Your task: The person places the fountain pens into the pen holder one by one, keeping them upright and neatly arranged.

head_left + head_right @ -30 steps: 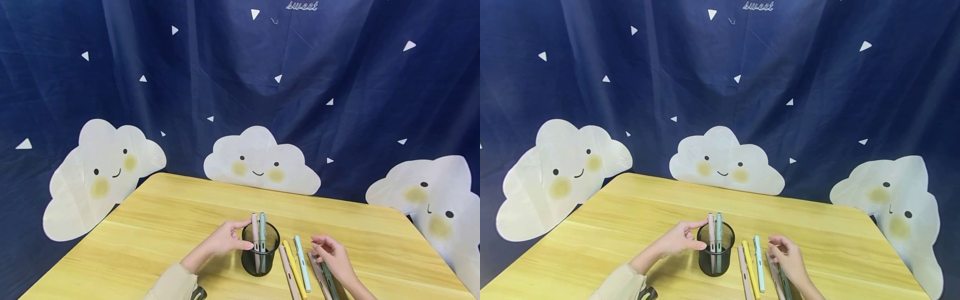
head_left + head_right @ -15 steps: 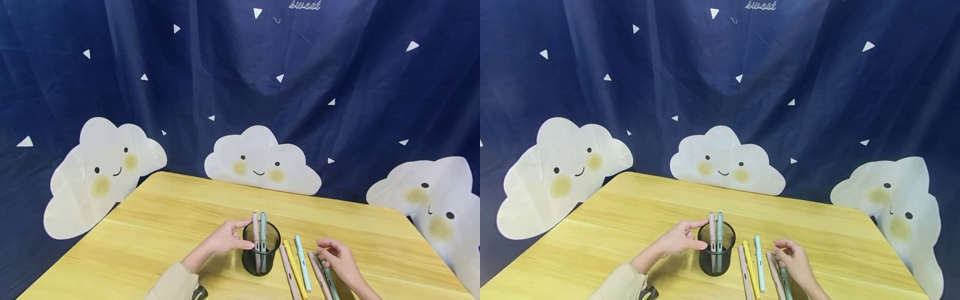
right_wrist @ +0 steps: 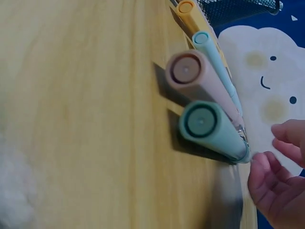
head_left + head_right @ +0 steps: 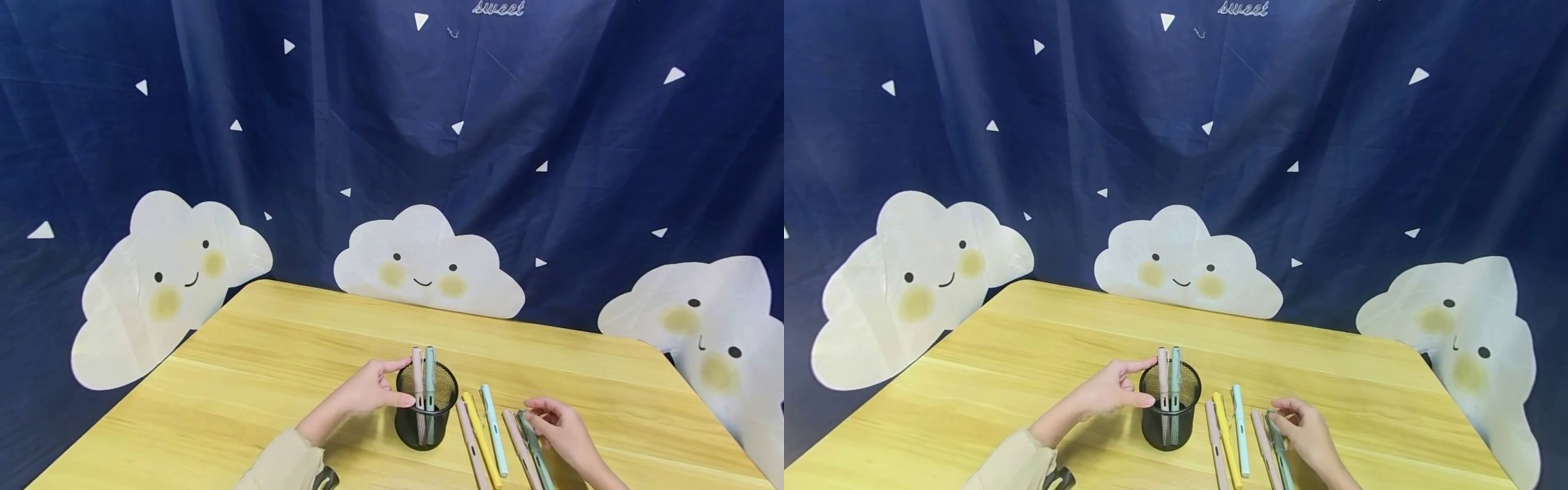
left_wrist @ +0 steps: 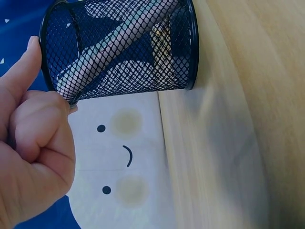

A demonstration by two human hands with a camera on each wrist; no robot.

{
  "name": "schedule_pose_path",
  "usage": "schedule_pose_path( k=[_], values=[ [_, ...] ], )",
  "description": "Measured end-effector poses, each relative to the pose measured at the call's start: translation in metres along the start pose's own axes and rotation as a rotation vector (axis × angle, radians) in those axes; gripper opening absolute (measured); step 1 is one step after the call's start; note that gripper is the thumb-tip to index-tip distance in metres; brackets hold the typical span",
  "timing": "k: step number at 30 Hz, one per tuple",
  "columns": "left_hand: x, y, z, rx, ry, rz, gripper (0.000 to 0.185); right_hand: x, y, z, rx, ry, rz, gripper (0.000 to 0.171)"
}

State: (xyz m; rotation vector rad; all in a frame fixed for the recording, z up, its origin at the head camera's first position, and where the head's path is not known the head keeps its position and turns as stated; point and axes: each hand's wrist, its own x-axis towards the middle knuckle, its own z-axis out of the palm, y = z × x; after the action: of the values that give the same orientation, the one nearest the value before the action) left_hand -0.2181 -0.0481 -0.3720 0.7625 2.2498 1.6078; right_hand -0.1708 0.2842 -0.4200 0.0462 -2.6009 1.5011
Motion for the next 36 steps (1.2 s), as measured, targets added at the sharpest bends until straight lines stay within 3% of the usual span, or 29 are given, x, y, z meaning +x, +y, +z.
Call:
schedule_pose_path(
  k=[9,18,25,36],
  values=[
    [0.000,0.000,0.000,-0.007,-0.005,-0.006,0.070,0.001,0.003,-0.017,0.004,-0.246,0.054,0.053],
    [0.000,0.002,-0.001,-0.001,0.001,-0.021,0.070,0.003,0.008,-0.028,0.010,-0.424,0.067,0.064],
    [0.000,0.002,0.000,-0.003,0.006,-0.021,0.070,0.008,0.008,-0.030,0.022,-0.477,0.065,0.066],
    [0.000,0.001,0.000,0.000,0.009,-0.016,0.070,0.008,0.006,-0.030,0.047,-0.484,0.107,0.068]
  ],
)
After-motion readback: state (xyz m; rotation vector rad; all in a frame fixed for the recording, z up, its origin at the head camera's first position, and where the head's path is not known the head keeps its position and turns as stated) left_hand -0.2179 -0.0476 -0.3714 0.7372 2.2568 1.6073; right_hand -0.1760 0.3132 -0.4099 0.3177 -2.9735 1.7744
